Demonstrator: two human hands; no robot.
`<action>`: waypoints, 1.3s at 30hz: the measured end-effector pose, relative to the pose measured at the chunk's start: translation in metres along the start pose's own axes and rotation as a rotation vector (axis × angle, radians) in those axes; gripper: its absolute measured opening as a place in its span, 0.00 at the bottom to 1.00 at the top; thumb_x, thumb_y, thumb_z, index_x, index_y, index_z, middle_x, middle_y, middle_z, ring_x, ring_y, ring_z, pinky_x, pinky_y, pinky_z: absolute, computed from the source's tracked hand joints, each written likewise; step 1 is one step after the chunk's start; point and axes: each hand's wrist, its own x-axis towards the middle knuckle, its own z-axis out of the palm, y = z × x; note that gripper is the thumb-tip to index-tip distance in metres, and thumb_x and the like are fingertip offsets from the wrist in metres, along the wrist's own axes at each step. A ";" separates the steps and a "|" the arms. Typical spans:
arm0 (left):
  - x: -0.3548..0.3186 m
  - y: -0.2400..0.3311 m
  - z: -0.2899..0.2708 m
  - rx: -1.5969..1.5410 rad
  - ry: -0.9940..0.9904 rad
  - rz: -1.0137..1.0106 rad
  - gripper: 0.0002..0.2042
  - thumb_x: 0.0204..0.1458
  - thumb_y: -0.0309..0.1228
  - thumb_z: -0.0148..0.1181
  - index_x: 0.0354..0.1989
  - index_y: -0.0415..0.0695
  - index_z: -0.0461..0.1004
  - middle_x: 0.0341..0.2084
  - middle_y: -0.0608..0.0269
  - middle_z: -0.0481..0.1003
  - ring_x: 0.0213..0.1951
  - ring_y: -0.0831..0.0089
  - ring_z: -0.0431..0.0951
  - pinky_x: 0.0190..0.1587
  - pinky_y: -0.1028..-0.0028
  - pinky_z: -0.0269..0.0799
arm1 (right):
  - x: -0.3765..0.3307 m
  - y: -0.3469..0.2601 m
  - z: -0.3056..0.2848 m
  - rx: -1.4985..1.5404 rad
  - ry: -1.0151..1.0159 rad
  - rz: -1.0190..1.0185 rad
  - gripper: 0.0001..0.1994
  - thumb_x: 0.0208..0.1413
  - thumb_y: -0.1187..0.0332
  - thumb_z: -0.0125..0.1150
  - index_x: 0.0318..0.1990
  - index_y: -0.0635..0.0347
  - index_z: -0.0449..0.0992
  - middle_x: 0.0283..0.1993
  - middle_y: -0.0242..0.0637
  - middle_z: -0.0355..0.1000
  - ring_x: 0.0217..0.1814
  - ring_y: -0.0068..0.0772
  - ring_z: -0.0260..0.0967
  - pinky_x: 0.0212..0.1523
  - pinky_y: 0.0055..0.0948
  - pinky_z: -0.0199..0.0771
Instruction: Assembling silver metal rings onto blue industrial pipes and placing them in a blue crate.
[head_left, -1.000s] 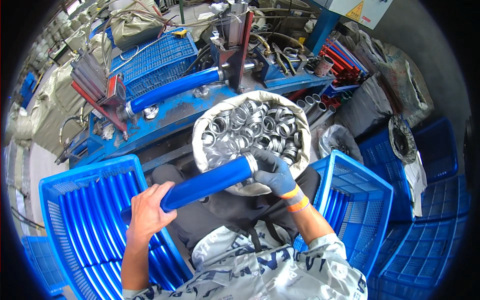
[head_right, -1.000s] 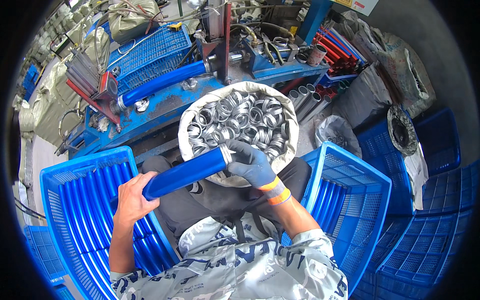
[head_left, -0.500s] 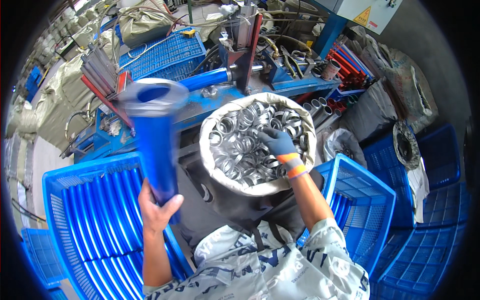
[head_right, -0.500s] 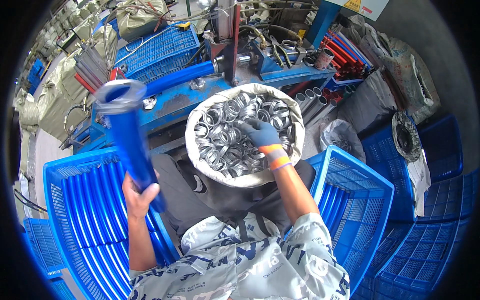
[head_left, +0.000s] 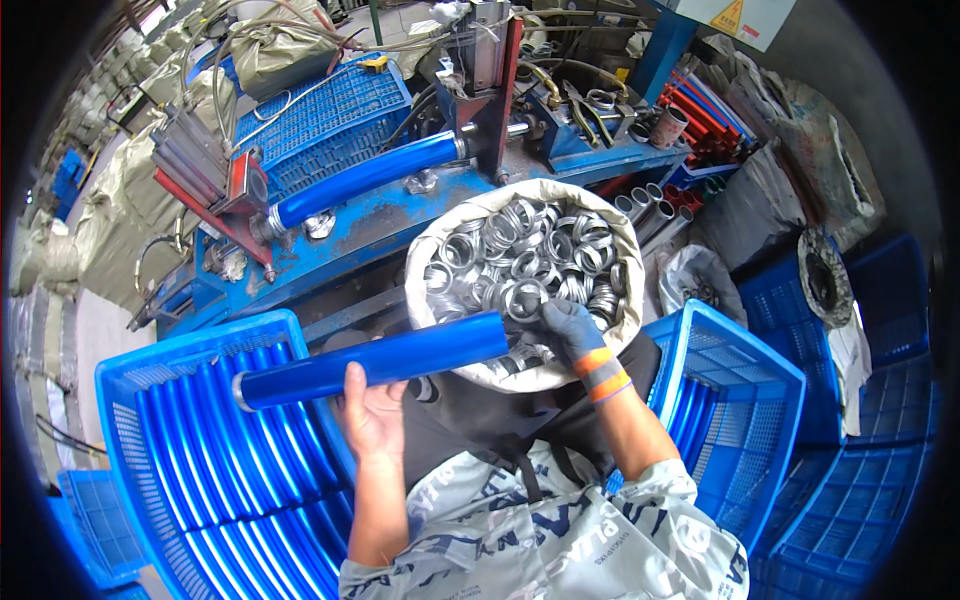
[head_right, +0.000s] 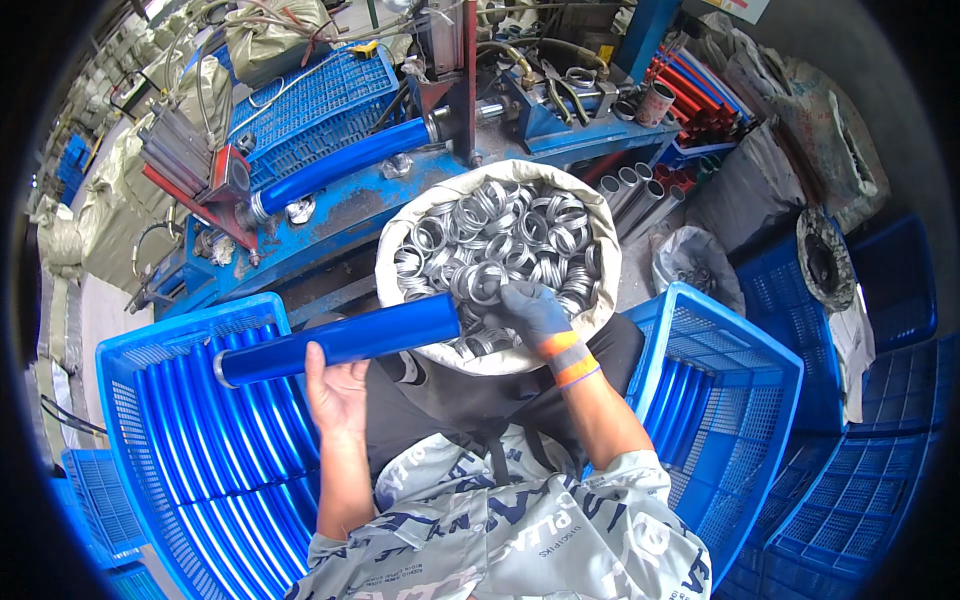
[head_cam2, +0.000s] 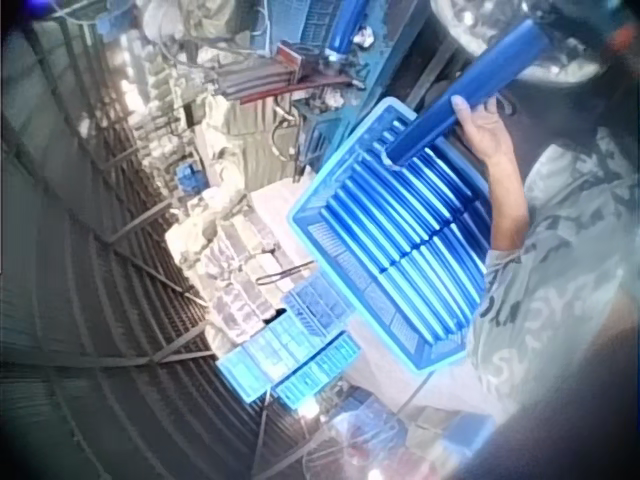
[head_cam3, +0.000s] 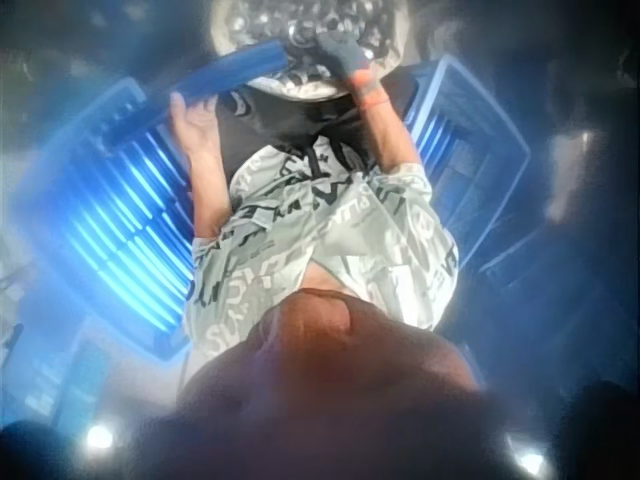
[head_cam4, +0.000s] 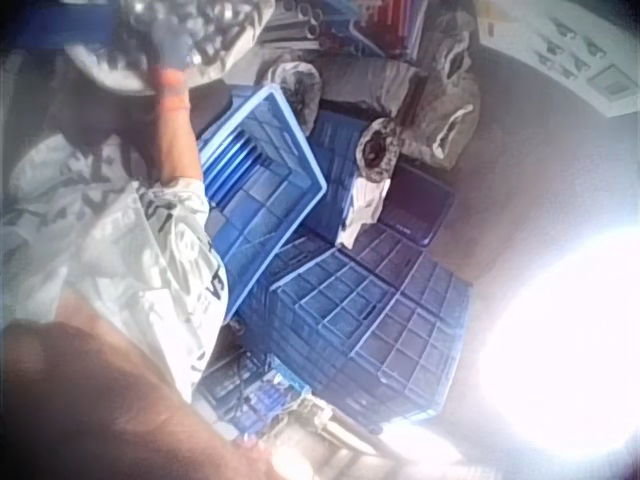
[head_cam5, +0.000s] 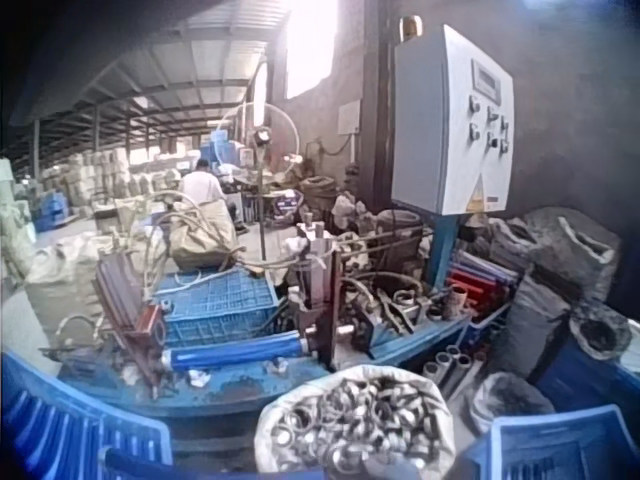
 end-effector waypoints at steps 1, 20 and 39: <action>0.000 -0.006 0.004 -0.007 0.007 -0.002 0.24 0.70 0.46 0.67 0.66 0.42 0.76 0.58 0.51 0.83 0.59 0.57 0.86 0.61 0.56 0.86 | -0.006 0.001 0.003 -0.007 -0.109 -0.041 0.20 0.69 0.55 0.73 0.56 0.64 0.85 0.53 0.38 0.85 0.54 0.34 0.84 0.56 0.40 0.88; -0.002 -0.017 0.023 0.098 -0.028 0.077 0.24 0.71 0.44 0.66 0.66 0.40 0.75 0.61 0.48 0.81 0.62 0.53 0.84 0.65 0.50 0.83 | -0.043 -0.031 0.052 -0.065 -0.232 -0.284 0.48 0.55 0.87 0.75 0.83 0.68 0.57 0.75 0.46 0.72 0.67 0.33 0.78 0.66 0.34 0.81; 0.027 0.039 -0.011 -0.154 0.004 0.063 0.31 0.67 0.52 0.70 0.68 0.41 0.73 0.65 0.50 0.78 0.66 0.55 0.79 0.69 0.51 0.78 | 0.173 -0.085 0.152 -0.877 -0.256 -0.618 0.33 0.68 0.56 0.70 0.76 0.60 0.73 0.75 0.46 0.75 0.75 0.50 0.73 0.76 0.42 0.70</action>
